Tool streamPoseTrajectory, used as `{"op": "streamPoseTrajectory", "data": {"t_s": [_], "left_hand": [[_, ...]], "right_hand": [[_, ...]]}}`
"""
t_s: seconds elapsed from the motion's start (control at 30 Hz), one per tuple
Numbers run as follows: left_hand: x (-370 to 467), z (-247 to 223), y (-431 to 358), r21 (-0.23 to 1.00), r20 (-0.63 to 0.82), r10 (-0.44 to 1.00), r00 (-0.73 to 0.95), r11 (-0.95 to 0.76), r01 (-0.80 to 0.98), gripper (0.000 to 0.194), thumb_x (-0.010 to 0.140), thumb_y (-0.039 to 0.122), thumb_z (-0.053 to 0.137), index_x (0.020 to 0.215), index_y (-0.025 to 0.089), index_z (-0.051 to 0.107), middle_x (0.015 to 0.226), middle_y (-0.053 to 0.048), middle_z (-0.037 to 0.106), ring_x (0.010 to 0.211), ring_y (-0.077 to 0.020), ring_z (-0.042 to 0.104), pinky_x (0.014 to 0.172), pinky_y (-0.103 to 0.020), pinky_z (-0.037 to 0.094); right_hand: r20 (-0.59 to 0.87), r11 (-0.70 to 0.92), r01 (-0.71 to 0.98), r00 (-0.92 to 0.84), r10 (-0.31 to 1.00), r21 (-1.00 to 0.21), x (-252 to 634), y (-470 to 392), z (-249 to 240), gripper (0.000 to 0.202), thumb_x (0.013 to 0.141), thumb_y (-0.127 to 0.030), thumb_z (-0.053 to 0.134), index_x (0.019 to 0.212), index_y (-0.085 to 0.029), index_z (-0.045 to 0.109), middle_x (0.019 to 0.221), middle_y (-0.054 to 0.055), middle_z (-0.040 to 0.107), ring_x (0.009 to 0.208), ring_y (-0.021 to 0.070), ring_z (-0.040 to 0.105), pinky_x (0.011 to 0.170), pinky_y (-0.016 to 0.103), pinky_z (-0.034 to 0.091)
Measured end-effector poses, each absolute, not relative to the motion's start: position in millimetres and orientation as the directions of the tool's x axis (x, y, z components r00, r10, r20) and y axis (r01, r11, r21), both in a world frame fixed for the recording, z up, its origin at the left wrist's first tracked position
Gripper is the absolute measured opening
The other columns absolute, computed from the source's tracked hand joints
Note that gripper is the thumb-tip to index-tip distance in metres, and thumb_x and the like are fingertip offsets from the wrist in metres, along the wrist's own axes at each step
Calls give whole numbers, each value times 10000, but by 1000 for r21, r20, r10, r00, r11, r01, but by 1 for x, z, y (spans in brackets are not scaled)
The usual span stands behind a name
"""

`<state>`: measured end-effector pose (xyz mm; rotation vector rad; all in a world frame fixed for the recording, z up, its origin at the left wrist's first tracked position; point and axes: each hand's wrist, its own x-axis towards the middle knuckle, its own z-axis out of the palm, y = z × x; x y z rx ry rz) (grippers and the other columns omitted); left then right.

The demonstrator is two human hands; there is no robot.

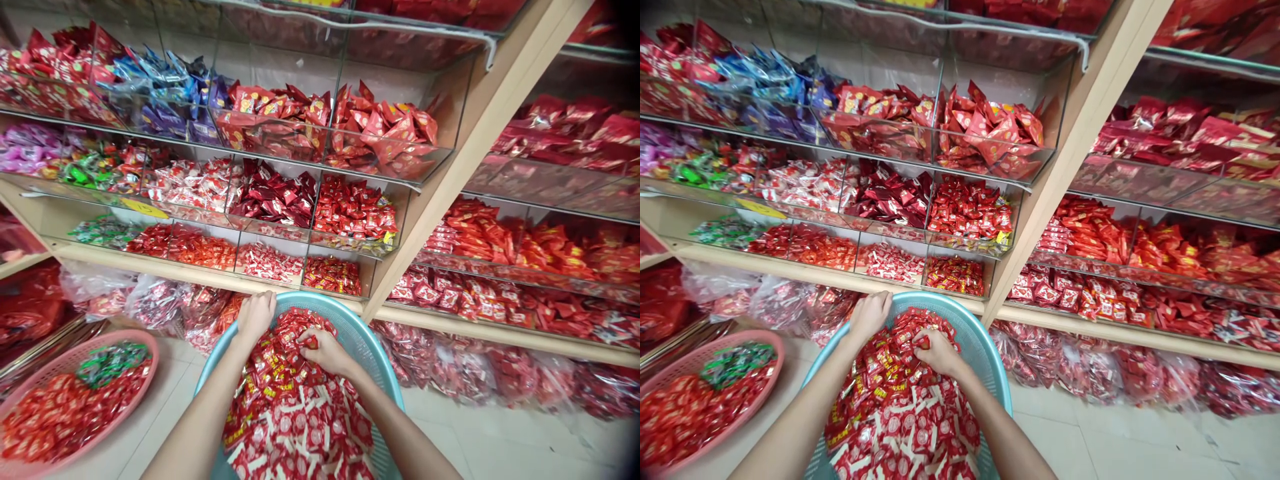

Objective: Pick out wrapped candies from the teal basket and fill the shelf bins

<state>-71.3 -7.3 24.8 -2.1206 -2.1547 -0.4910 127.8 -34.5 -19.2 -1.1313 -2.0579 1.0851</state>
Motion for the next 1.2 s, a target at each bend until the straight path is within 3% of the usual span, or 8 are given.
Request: {"op": "streamPoseTrajectory", "data": {"t_s": [0.17, 0.37, 1.0, 1.1, 1.2], "left_hand": [[-70, 26, -8, 180, 268, 962, -43, -6, 984, 489, 907, 387, 162, 876, 197, 611, 885, -92, 678, 858, -217, 617, 757, -320, 399], [-70, 27, -9, 176, 256, 965, -55, 9, 984, 484, 908, 389, 169, 884, 196, 613, 890, -90, 680, 867, -213, 619, 769, -314, 403], [-71, 23, -6, 186, 279, 959, -48, -5, 983, 499, 911, 392, 154, 852, 200, 611, 877, -89, 684, 840, -224, 631, 737, -324, 409], [-71, 23, -6, 196, 264, 963, -56, 4, 981, 496, 910, 396, 160, 865, 197, 613, 887, -94, 683, 845, -220, 630, 749, -323, 407], [-71, 24, -7, 201, 252, 966, -59, 7, 980, 496, 909, 396, 162, 872, 195, 613, 896, -100, 682, 851, -221, 629, 757, -327, 406]], "right_hand": [[92, 277, 445, -393, 915, -852, 126, -36, -12, 156, 677, -201, 603, 829, -187, 575, 761, -17, 613, 724, 144, 555, 713, 269, 432], [135, 344, 315, -533, 836, -884, 123, -40, -6, 88, 674, -194, 625, 759, -182, 604, 790, -10, 645, 760, 150, 578, 741, 269, 431], [238, 363, 488, -300, 924, -794, 119, -32, -16, 181, 717, -186, 572, 889, -213, 623, 944, 32, 642, 918, 197, 576, 852, 350, 408], [271, 345, 437, -226, 936, -830, 120, -29, -12, 163, 723, -219, 573, 877, -200, 623, 940, 43, 633, 897, 194, 574, 839, 347, 417], [180, 207, 252, -128, 975, -945, 121, -26, -11, 176, 729, -306, 581, 848, -181, 612, 860, 45, 648, 774, 182, 595, 743, 326, 462]]}}
